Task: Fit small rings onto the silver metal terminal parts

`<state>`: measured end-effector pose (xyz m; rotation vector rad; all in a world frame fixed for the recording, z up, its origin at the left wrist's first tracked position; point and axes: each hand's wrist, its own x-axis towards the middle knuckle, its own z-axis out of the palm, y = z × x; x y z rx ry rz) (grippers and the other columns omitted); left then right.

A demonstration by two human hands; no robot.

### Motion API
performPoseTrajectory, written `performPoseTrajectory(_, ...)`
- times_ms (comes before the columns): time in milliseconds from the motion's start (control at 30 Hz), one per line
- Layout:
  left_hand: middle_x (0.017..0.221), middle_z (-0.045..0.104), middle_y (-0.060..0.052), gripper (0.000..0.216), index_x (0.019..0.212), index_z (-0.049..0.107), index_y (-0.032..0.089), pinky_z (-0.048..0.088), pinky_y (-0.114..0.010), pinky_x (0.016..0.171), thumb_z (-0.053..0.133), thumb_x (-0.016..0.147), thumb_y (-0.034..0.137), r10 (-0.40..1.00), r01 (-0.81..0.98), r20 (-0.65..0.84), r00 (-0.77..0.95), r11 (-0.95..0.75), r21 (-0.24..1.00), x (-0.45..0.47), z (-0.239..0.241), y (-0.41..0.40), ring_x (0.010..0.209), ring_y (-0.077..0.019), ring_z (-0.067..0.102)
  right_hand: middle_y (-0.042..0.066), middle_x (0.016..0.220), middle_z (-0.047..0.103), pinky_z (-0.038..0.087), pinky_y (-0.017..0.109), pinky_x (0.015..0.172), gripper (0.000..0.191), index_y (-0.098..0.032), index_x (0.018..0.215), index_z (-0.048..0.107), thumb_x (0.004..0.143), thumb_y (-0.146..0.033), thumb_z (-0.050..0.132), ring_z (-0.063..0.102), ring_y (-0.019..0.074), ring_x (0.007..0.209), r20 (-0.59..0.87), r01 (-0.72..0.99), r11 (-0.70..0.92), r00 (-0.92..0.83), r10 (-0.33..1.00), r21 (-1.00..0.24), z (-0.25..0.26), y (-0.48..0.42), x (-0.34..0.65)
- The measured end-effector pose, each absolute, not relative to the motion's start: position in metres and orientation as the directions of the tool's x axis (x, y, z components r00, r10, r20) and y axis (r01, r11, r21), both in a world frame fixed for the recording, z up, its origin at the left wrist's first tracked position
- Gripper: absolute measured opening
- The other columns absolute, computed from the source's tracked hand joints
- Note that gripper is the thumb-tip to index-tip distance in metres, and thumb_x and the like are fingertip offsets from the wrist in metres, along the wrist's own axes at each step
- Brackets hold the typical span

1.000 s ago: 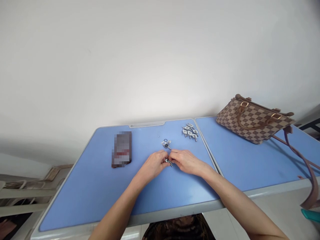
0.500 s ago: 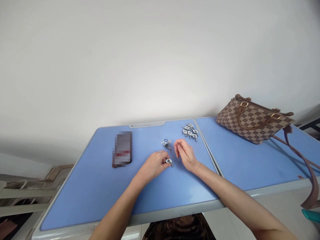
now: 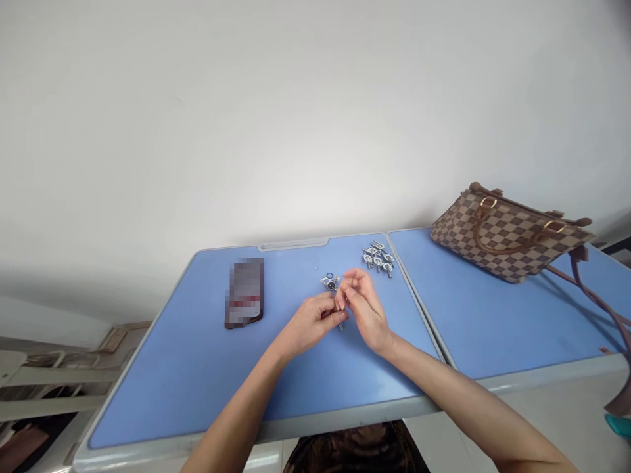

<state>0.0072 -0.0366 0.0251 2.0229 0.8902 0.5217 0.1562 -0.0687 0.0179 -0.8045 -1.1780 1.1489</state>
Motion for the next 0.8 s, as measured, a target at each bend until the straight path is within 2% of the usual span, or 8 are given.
performPoseTrajectory(167, 0.070, 0.056, 0.000, 0.031, 0.066, 0.063, 0.016, 0.041, -0.024, 0.065, 0.052, 0.091, 0.033, 0.813, 0.418, 0.118, 0.570, -0.411, 0.810, 0.008, 0.024, -0.037, 0.068, -0.0123, 0.052, 0.003, 0.094, 0.052, 0.047, 0.032, 0.084, 0.028, -0.025, 0.112, 0.047, 0.088, -0.037, 0.056, 0.052, 0.0165, 0.091, 0.239, -0.122, 0.232, -0.050, 0.970, -0.965, 0.015, -0.065, 0.164)
performPoseTrajectory(233, 0.070, 0.056, -0.001, 0.031, 0.068, 0.065, 0.017, 0.041, -0.023, 0.064, 0.053, 0.090, 0.035, 0.826, 0.458, 0.121, 0.550, -0.420, 0.784, 0.008, 0.024, -0.038, 0.068, -0.0121, 0.052, 0.002, 0.092, 0.054, 0.047, 0.031, 0.080, 0.023, -0.023, 0.100, 0.054, 0.086, -0.040, 0.060, 0.053, 0.0161, 0.086, 0.208, -0.057, 0.203, -0.098, 0.973, -0.978, 0.013, -0.061, 0.168)
performPoseTrajectory(333, 0.073, 0.056, -0.001, 0.028, 0.069, 0.068, 0.018, 0.041, -0.023, 0.063, 0.056, 0.088, 0.036, 0.828, 0.485, 0.089, 0.553, -0.407, 0.774, 0.010, 0.022, -0.039, 0.066, -0.0113, 0.051, 0.002, 0.083, 0.057, 0.047, 0.032, 0.077, 0.026, -0.021, 0.088, 0.056, 0.092, -0.046, 0.049, 0.054, 0.0157, 0.080, 0.225, -0.076, 0.217, -0.106, 0.969, -0.973, 0.011, -0.058, 0.167)
performPoseTrajectory(433, 0.074, 0.057, -0.001, 0.027, 0.071, 0.069, 0.018, 0.041, -0.023, 0.063, 0.059, 0.087, 0.037, 0.832, 0.471, 0.099, 0.545, -0.402, 0.785, 0.009, 0.022, -0.038, 0.066, -0.0115, 0.052, 0.001, 0.078, 0.057, 0.047, 0.032, 0.074, 0.029, -0.022, 0.095, 0.054, 0.094, -0.049, 0.044, 0.055, 0.0154, 0.076, 0.253, -0.142, 0.241, -0.075, 0.964, -0.960, 0.013, -0.058, 0.169)
performPoseTrajectory(533, 0.079, 0.060, -0.001, 0.020, 0.082, 0.070, 0.020, 0.043, -0.025, 0.067, 0.062, 0.085, 0.037, 0.818, 0.480, 0.079, 0.570, -0.409, 0.776, 0.003, 0.023, -0.036, 0.071, -0.0133, 0.055, -0.005, 0.065, 0.044, 0.041, 0.026, 0.053, 0.027, -0.024, 0.101, 0.050, 0.094, -0.049, 0.043, 0.044, 0.0115, 0.053, 0.236, -0.140, 0.232, -0.008, 0.972, -0.963, 0.017, -0.056, 0.185)
performPoseTrajectory(600, 0.086, 0.062, -0.001, 0.016, 0.092, 0.069, 0.021, 0.044, -0.026, 0.071, 0.065, 0.083, 0.033, 0.792, 0.512, 0.040, 0.609, -0.431, 0.743, -0.003, 0.024, -0.034, 0.077, -0.0147, 0.057, -0.005, 0.064, 0.043, 0.036, 0.024, 0.050, 0.020, -0.023, 0.098, 0.054, 0.092, -0.042, 0.051, 0.039, 0.0100, 0.051, 0.232, 0.066, 0.235, -0.052, 0.971, -0.970, 0.018, -0.055, 0.200)
performPoseTrajectory(667, 0.093, 0.062, -0.001, 0.018, 0.098, 0.066, 0.022, 0.044, -0.027, 0.077, 0.066, 0.081, 0.027, 0.757, 0.538, 0.006, 0.654, -0.470, 0.700, -0.007, 0.024, -0.032, 0.085, -0.0163, 0.058, -0.005, 0.065, 0.047, 0.035, 0.023, 0.053, 0.012, -0.022, 0.089, 0.060, 0.087, -0.034, 0.060, 0.041, 0.0101, 0.055, 0.161, 0.326, 0.244, -0.261, 0.952, -0.914, 0.016, -0.054, 0.211)
performPoseTrajectory(800, 0.097, 0.059, -0.002, 0.016, 0.096, 0.062, 0.021, 0.043, -0.029, 0.081, 0.065, 0.081, 0.022, 0.705, 0.558, -0.022, 0.709, -0.542, 0.628, -0.007, 0.019, -0.032, 0.094, -0.0190, 0.055, -0.001, 0.078, 0.060, 0.039, 0.024, 0.061, 0.005, -0.021, 0.086, 0.064, 0.084, -0.019, 0.059, 0.052, 0.0121, 0.067, 0.082, 0.526, 0.429, -0.558, 0.826, -0.735, 0.010, -0.055, 0.210)
